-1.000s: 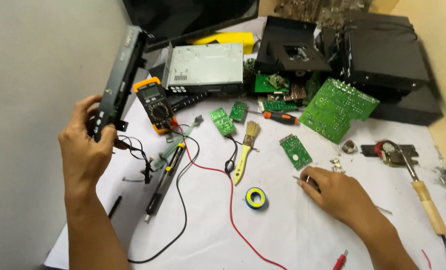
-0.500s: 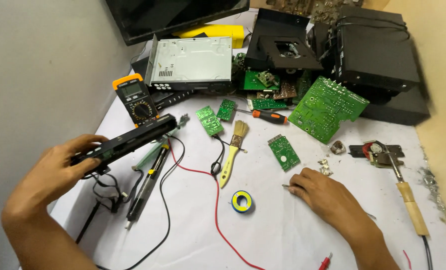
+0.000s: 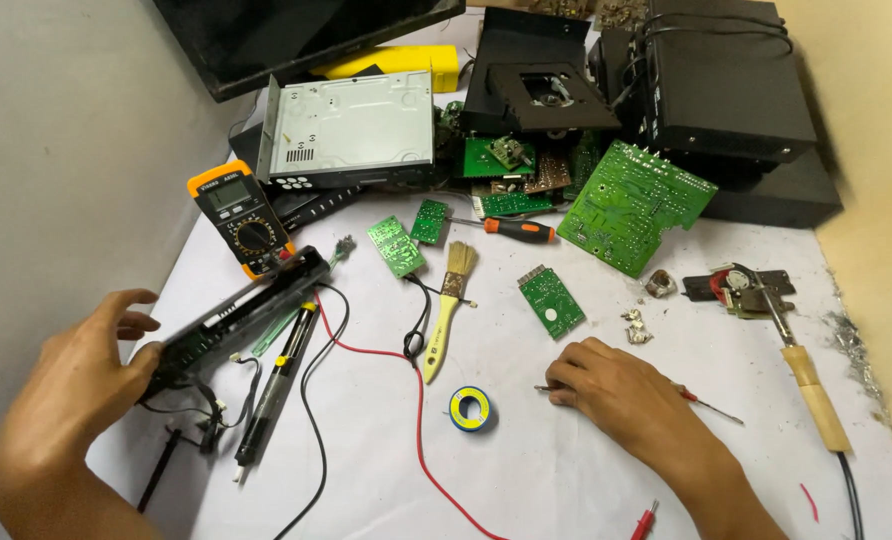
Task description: Assembling a plastic housing for a circuit board and testing another circuit board using a multimeter.
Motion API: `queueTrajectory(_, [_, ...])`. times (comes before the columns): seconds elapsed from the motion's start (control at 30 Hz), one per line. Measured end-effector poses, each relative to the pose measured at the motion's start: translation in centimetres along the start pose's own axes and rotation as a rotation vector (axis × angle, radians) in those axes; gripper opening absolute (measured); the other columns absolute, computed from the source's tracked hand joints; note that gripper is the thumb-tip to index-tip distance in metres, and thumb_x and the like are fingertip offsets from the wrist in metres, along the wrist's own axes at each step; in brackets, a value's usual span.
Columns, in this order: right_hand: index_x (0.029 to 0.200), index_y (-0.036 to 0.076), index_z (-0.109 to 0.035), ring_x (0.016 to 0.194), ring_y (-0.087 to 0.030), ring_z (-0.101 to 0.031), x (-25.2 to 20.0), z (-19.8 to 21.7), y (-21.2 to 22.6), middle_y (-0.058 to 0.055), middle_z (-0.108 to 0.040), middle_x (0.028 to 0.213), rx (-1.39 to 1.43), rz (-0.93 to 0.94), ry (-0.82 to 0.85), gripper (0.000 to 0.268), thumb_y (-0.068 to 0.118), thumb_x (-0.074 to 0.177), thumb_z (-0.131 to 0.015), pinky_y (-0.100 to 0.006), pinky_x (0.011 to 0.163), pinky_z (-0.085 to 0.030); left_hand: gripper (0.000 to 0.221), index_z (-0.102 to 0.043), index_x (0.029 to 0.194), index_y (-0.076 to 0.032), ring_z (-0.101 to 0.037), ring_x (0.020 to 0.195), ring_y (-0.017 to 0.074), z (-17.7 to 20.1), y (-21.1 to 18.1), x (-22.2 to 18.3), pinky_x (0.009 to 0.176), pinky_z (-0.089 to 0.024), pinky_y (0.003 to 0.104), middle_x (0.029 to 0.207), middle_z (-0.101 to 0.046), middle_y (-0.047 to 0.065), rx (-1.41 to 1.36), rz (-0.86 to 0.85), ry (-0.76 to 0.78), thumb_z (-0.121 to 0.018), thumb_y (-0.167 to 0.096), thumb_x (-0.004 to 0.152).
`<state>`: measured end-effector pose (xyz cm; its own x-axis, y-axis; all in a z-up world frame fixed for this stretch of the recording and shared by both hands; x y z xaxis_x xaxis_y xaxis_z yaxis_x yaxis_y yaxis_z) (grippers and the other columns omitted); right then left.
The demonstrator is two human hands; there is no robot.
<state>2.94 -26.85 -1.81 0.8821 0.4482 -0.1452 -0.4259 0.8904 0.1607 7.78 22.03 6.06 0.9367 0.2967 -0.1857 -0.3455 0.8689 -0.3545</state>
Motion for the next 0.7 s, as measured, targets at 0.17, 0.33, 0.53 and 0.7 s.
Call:
queueTrajectory(0.17, [0.104,0.019,-0.066,0.097,-0.020,-0.062,0.1,0.1,0.7,0.001,-0.065,0.101,-0.042,0.059,-0.086,0.014,0.031,0.096,-0.069,-0.038,0.074,-0.051,0.050,-0.060,0.143,-0.012,-0.065,0.115,0.0369,-0.7,-0.1,0.0,0.098,-0.046,0.049,0.122,-0.073,0.011,0.027,-0.309,-0.324,-0.063,-0.016,0.094])
queueTrajectory(0.33, [0.111,0.019,-0.065,0.099,-0.020,-0.061,-0.1,-0.2,0.8,0.000,-0.066,0.103,-0.039,0.061,-0.095,0.021,0.032,0.095,-0.069,-0.039,0.075,-0.052,0.039,-0.067,0.136,-0.004,-0.066,0.106,0.0286,-1.4,-4.6,-2.4,0.093,-0.051,0.043,0.109,-0.074,0.010,0.063,-0.563,-0.541,-0.067,-0.006,0.097])
queueTrajectory(0.53, [0.105,0.020,-0.062,0.096,-0.020,-0.061,-0.5,0.0,1.0,0.002,-0.065,0.101,-0.057,0.042,-0.053,0.007,0.024,0.098,-0.062,-0.043,0.065,-0.052,0.021,-0.069,0.120,-0.002,-0.066,0.093,0.0280,-4.1,-9.7,-4.5,0.081,-0.053,0.041,0.103,-0.074,0.010,0.021,-0.876,-0.613,-0.066,-0.008,0.100])
queueTrajectory(0.7, [0.114,0.021,-0.060,0.092,-0.024,-0.060,-0.9,-0.3,0.4,-0.001,-0.062,0.101,-0.143,0.015,-0.022,0.030,0.001,0.090,-0.058,-0.043,0.069,-0.052,0.020,-0.069,0.117,-0.006,-0.063,0.090,0.0257,-6.3,-11.6,-5.1,0.085,-0.052,0.039,0.097,-0.070,0.007,0.006,-0.997,-0.529,-0.063,-0.010,0.098])
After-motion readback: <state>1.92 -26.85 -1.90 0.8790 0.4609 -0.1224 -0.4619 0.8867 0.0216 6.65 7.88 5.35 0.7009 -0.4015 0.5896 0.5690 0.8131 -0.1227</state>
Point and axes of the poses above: each hand's wrist, its own x-axis towards the middle knuckle, its own z-axis out of the back of the hand, y = z × x, the point moved 3 cm from there along x, towards the middle knuckle
